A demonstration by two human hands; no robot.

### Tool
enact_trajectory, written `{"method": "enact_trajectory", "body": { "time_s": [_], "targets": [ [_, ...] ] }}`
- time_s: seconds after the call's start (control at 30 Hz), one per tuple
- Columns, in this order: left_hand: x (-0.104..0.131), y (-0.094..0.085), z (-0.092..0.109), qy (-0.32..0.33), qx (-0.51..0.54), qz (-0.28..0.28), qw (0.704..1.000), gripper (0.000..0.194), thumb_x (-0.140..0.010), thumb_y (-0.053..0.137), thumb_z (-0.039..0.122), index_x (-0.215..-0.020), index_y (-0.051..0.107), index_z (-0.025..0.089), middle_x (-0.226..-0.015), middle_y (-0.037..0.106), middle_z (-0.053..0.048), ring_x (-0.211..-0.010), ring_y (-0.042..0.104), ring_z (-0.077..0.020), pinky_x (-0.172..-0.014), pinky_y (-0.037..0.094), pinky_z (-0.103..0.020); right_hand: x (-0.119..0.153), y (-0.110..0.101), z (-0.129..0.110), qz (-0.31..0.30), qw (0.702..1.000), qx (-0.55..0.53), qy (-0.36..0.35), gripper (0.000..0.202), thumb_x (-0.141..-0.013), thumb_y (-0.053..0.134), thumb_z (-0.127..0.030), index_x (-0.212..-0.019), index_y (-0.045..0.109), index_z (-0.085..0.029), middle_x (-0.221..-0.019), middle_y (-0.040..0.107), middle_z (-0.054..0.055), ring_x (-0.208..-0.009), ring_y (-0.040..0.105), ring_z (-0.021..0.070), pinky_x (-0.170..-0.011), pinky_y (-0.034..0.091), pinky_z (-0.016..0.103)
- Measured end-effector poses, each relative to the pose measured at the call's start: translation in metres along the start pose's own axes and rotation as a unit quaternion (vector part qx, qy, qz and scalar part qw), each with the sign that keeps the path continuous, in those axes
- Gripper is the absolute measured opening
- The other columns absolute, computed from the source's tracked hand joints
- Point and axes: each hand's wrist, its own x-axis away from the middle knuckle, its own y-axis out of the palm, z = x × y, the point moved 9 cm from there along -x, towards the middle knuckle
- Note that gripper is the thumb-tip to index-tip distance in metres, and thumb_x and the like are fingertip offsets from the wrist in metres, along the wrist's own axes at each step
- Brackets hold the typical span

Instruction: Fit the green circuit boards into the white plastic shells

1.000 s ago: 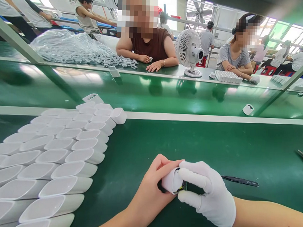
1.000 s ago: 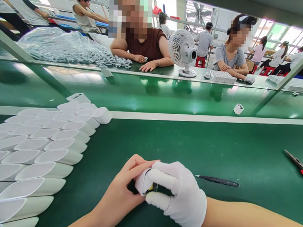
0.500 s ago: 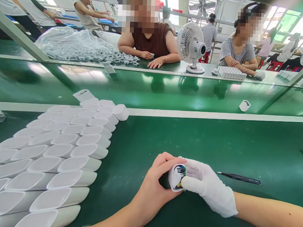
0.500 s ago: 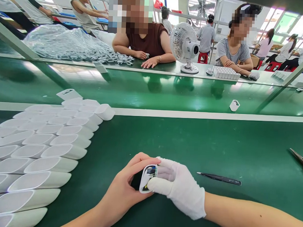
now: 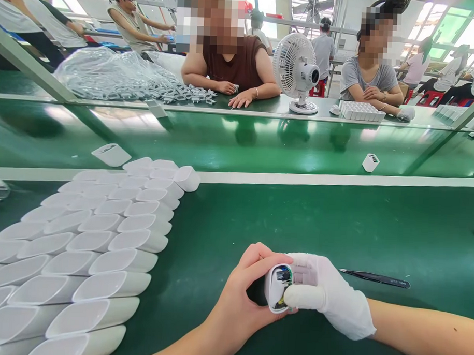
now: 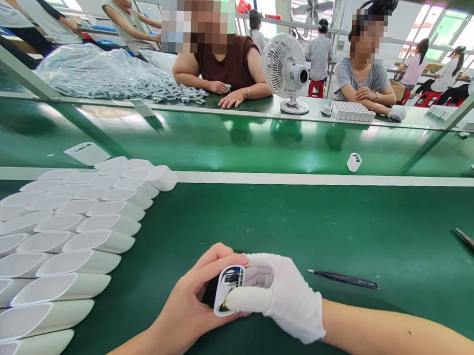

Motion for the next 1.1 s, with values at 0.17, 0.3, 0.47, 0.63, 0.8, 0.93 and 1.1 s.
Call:
{"method": "enact_trajectory", "body": {
  "time_s": [0.17, 0.3, 0.47, 0.63, 0.8, 0.93, 1.1],
  "targets": [
    [0.003, -0.006, 0.006, 0.02, -0.106, 0.035, 0.994, 0.047, -0.057, 0.07, 0.006, -0.098, 0.068, 0.03, -0.07, 0.044, 0.004, -0.059, 0.049, -0.01, -0.05, 0.044, -0.019, 0.009, -0.008, 0.014, 0.063, 0.995, 0.07, -0.014, 0.071, -0.067, 0.069, -0.027, -0.13, 0.039, -0.018, -0.097, 0.06, 0.003, -0.09, 0.056, 0.017, -0.085, 0.046, 0.034],
    [0.007, -0.005, 0.018, 0.064, -0.19, 0.062, 0.978, 0.044, -0.061, 0.06, 0.004, -0.099, 0.068, 0.025, -0.067, 0.042, 0.003, -0.056, 0.045, -0.0094, -0.046, 0.041, -0.018, 0.019, -0.021, 0.025, 0.166, 0.963, 0.211, -0.002, 0.082, -0.07, 0.067, -0.028, -0.14, 0.028, -0.016, -0.106, 0.063, 0.008, -0.1, 0.058, 0.0232, -0.091, 0.045, 0.041],
    [0.01, -0.004, 0.03, 0.114, -0.247, 0.091, 0.958, 0.035, -0.066, 0.059, 0.011, -0.098, 0.067, 0.022, -0.068, 0.042, 0.003, -0.057, 0.045, -0.0093, -0.046, 0.041, -0.018, 0.02, -0.016, 0.016, 0.157, 0.954, 0.255, -0.019, 0.058, -0.085, 0.05, -0.042, -0.135, 0.038, -0.015, -0.096, 0.065, 0.006, -0.095, 0.059, 0.0219, -0.092, 0.044, 0.04],
    [0.008, -0.004, 0.027, 0.098, -0.266, 0.094, 0.954, 0.034, -0.064, 0.064, 0.015, -0.096, 0.068, 0.023, -0.068, 0.041, 0.003, -0.054, 0.046, -0.0089, -0.045, 0.042, -0.019, 0.016, -0.019, 0.007, 0.155, 0.962, 0.224, -0.033, 0.047, -0.085, 0.051, -0.043, -0.124, 0.049, -0.018, -0.094, 0.063, 0.004, -0.097, 0.056, 0.0208, -0.094, 0.043, 0.039],
    [0.007, -0.01, 0.016, 0.064, -0.233, 0.09, 0.966, 0.041, -0.061, 0.069, 0.016, -0.099, 0.066, 0.027, -0.069, 0.042, 0.004, -0.055, 0.048, -0.0094, -0.046, 0.045, -0.019, 0.001, -0.001, 0.022, -0.001, 0.999, -0.04, 0.02, 0.041, -0.079, 0.057, -0.051, -0.102, 0.054, -0.017, -0.088, 0.057, 0.004, -0.082, 0.061, 0.0176, -0.077, 0.051, 0.035],
    [0.009, -0.013, 0.012, 0.094, -0.199, 0.075, 0.973, 0.047, -0.062, 0.07, 0.014, -0.107, 0.062, 0.029, -0.074, 0.046, 0.002, -0.063, 0.052, -0.012, -0.054, 0.047, -0.022, -0.007, 0.009, 0.035, -0.062, 0.99, -0.119, 0.053, 0.044, -0.076, 0.062, -0.051, -0.101, 0.049, -0.018, -0.077, 0.054, 0.0, -0.06, 0.061, 0.0114, -0.062, 0.05, 0.028],
    [0.009, -0.005, 0.001, 0.096, -0.137, 0.048, 0.985, 0.042, -0.062, 0.071, 0.019, -0.102, 0.066, 0.031, -0.081, 0.055, -0.003, -0.071, 0.053, -0.0175, -0.062, 0.048, -0.028, -0.006, -0.002, 0.017, -0.018, 0.993, 0.072, -0.091, 0.034, -0.073, 0.067, -0.048, -0.091, 0.059, -0.02, -0.085, 0.058, 0.001, -0.076, 0.061, 0.0152, -0.068, 0.051, 0.029]
  ]
}}
